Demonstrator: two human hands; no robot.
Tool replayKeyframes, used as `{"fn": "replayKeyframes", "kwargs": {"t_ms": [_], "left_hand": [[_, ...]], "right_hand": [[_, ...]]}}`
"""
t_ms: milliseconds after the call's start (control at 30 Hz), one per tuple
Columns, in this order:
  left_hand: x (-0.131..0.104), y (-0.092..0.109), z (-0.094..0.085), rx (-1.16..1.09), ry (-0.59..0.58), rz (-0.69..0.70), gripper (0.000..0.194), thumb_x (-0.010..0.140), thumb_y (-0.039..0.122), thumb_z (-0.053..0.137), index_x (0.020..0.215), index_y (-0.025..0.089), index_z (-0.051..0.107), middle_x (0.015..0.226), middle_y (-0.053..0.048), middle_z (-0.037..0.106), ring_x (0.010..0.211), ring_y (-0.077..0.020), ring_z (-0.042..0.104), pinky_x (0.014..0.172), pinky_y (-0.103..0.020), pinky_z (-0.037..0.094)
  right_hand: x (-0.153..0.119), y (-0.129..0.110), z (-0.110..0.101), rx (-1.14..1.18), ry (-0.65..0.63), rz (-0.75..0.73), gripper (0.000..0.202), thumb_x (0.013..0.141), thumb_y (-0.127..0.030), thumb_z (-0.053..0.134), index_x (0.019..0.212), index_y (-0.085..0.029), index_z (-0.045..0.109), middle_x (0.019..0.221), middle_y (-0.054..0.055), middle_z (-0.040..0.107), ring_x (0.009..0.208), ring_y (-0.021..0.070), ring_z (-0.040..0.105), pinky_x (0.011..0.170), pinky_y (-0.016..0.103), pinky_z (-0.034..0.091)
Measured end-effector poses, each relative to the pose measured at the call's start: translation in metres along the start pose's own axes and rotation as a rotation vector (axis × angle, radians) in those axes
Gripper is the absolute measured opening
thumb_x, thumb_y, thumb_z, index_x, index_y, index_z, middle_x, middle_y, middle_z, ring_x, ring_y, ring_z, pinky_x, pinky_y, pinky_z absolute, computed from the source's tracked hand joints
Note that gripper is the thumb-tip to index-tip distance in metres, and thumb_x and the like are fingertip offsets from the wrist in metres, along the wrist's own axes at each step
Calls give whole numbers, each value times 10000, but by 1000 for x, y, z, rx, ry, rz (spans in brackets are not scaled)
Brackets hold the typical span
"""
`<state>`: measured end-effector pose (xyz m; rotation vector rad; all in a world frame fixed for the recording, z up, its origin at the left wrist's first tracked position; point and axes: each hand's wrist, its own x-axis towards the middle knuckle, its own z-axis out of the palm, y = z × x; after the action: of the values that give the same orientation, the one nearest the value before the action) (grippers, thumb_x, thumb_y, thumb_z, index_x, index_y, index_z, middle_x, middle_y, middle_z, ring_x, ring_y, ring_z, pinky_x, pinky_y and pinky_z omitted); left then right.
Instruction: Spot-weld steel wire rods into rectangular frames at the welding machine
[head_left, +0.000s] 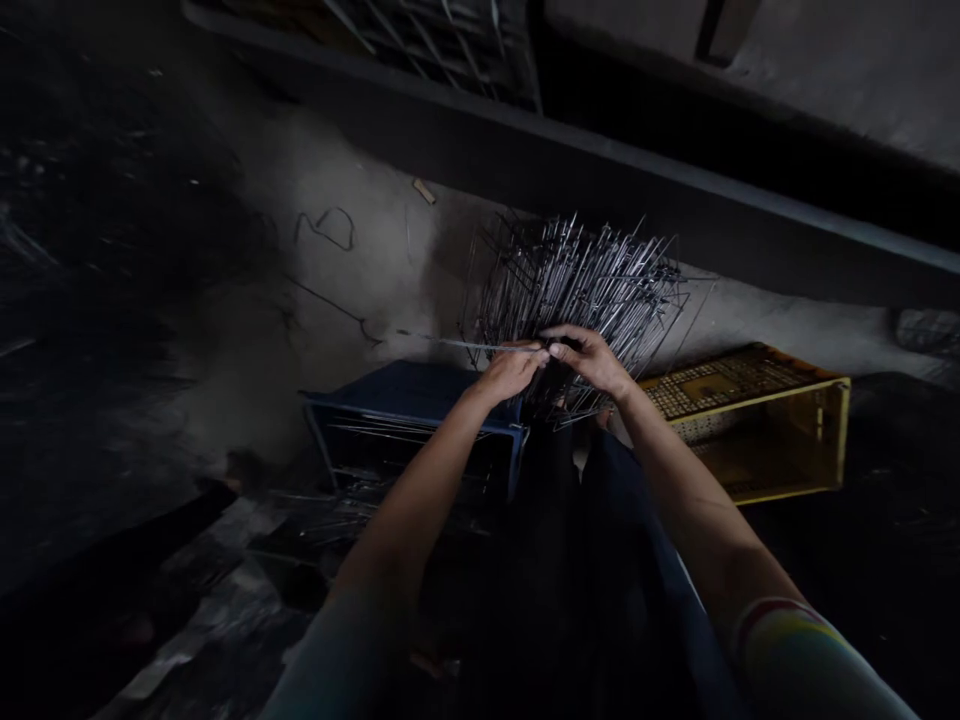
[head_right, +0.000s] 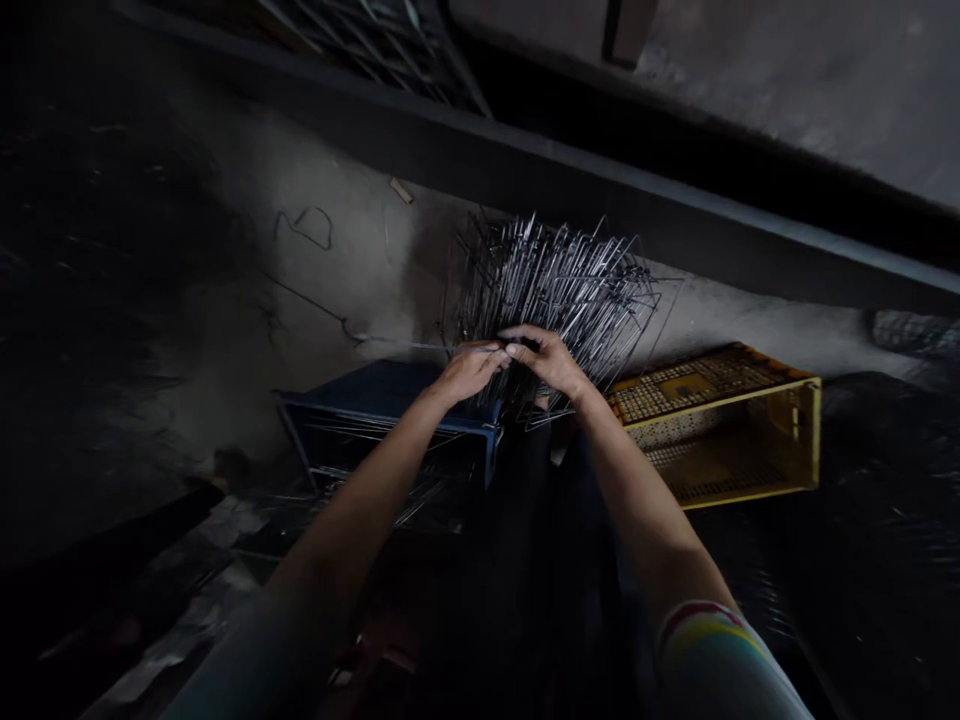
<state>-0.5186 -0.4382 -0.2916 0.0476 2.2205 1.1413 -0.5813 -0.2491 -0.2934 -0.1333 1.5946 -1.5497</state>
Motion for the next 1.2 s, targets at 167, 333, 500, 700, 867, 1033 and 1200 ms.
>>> {"fn": "replayKeyframes", "kwargs": {"t_ms": [167, 333, 500, 700, 867, 1033, 1200], "left_hand": [[-2, 10, 14, 148, 95, -14, 378, 1013, 276, 314, 933, 165, 666, 941, -72, 694, 945, -202, 638, 892, -337, 495], [-1, 19, 39, 285, 121, -8, 321, 966, 155, 397, 1149, 199, 657, 1076, -77, 688, 1046, -221, 614, 943, -371, 494], [3, 14, 44, 242, 332, -91, 351, 995, 177, 345, 1082, 191, 685, 1050, -94, 689, 1113, -221, 576, 981, -371, 500], [8, 14, 41, 142, 431, -154, 341, 968, 120, 383, 1080, 179, 700, 1089, -71, 694, 1056, -178, 619, 929, -300, 541], [15, 12, 51, 102, 569, -282, 313, 971, 160, 417, 1079, 205, 708, 1098, -51, 708, 1023, -177, 647, 918, -299, 533], [28, 12, 48, -14, 670, -347, 317, 999, 274, 431, 948, 170, 726, 896, -81, 727, 886, -180, 665, 855, -287, 512], [26, 17, 40, -137, 743, -448, 194, 948, 323, 548, 909, 198, 692, 801, -36, 707, 770, -158, 650, 751, -252, 500]], "right_hand": [[-3, 4, -13, -4, -126, -25, 404, 867, -492, 639, 1142, -197, 666, 1076, 54, 688, 1021, 213, 625, 966, 380, 464], [-8, 12, -12, -326, -27, -152, 259, 910, -383, 556, 1098, -227, 641, 1065, 77, 677, 1016, 257, 623, 947, 435, 471], [-10, 20, -8, -482, 51, -192, 215, 903, -324, 524, 1070, -268, 647, 1003, 85, 697, 913, 261, 669, 835, 385, 523], [-8, 27, -5, -746, 9, -339, 349, 824, -204, 439, 1097, -204, 656, 1047, 98, 700, 965, 267, 665, 879, 403, 527], [-11, 24, 6, -725, 35, -280, 411, 778, -179, 461, 1148, -185, 640, 991, 66, 707, 846, 229, 678, 800, 345, 538], [-5, 23, 22, -600, 154, -249, 284, 807, -283, 533, 1033, -198, 682, 920, 53, 715, 747, 220, 668, 752, 343, 539], [4, 31, 33, -653, 297, -319, 243, 857, -286, 531, 996, -189, 706, 964, 82, 716, 857, 251, 676, 821, 370, 526]]}}
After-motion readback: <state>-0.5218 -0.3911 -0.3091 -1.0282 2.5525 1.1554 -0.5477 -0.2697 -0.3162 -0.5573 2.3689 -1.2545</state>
